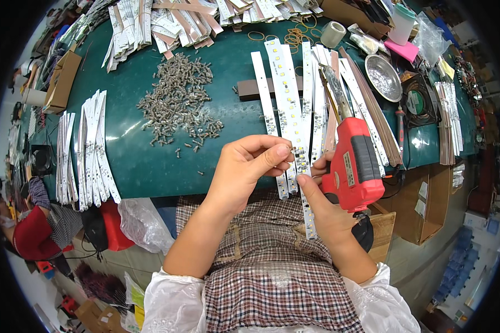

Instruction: The person arranges LED strips on the table, attaches small components onto the strips by hand, and solders them using a soldering gun.

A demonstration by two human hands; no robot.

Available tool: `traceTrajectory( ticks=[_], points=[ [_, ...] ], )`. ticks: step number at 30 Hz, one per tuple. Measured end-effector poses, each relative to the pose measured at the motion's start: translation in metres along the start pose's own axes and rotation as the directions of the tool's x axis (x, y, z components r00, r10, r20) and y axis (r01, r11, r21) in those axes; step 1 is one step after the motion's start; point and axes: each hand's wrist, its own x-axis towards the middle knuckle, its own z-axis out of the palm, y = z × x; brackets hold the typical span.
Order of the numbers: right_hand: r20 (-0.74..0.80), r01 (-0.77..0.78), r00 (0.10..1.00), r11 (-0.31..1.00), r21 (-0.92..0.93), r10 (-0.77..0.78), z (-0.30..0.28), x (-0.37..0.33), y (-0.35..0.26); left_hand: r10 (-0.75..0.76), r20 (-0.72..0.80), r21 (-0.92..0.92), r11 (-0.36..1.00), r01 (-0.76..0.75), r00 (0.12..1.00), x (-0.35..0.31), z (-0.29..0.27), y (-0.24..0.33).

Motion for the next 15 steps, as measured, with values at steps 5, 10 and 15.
traceTrajectory(
  ticks=[5,10,15],
  points=[
    [-0.014,0.007,1.0,0.999,0.045,-0.006,0.0019,-0.0013,0.0022,0.016,-0.022,-0.017,1.0,-0.016,1.0,0.0,0.0031,-0.0017],
    [-0.029,0.012,1.0,0.999,0.04,-0.011,0.0018,-0.0019,0.0003,0.017,-0.021,-0.026,1.0,-0.017,1.0,0.0009,0.0021,-0.0046],
    [-0.02,0.013,1.0,0.999,0.046,-0.012,0.0026,-0.0011,0.0023,0.02,-0.026,-0.037,0.999,-0.021,0.999,0.001,0.003,-0.0054]
  ],
)
